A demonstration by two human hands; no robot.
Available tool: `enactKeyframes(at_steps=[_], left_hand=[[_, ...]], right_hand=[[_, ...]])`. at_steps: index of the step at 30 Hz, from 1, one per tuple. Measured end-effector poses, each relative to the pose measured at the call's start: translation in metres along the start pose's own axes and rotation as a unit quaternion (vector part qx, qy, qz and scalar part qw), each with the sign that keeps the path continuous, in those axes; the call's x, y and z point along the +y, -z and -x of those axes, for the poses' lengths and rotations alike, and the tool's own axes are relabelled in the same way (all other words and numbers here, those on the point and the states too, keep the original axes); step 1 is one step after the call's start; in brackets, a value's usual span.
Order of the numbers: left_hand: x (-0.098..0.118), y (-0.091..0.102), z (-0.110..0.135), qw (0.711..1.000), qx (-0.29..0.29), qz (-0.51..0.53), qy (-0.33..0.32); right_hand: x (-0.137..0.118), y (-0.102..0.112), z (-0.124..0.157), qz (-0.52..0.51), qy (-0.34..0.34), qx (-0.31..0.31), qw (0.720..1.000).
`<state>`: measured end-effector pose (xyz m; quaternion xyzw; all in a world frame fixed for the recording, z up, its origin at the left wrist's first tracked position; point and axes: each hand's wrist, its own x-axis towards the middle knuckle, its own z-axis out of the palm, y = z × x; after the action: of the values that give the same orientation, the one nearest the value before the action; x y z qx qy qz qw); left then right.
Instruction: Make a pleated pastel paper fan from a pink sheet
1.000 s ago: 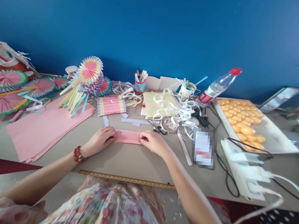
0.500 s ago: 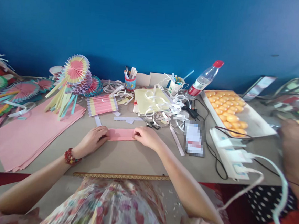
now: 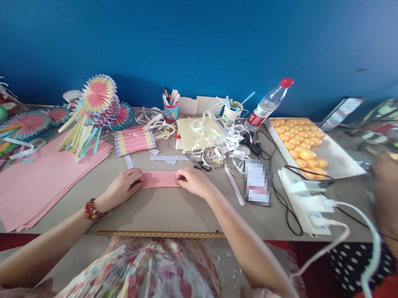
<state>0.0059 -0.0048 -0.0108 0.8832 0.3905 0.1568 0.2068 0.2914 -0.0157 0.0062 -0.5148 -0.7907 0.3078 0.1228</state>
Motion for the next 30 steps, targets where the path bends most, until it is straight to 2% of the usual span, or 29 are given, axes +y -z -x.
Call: enactKeyframes(at_steps=[30], left_hand=[[0.0009,0.0002,0.0002,1.000,0.007,-0.001,0.001]], right_hand=[[-0.0004,-0.0094,0.0090,0.001,0.041,0.052,0.998]])
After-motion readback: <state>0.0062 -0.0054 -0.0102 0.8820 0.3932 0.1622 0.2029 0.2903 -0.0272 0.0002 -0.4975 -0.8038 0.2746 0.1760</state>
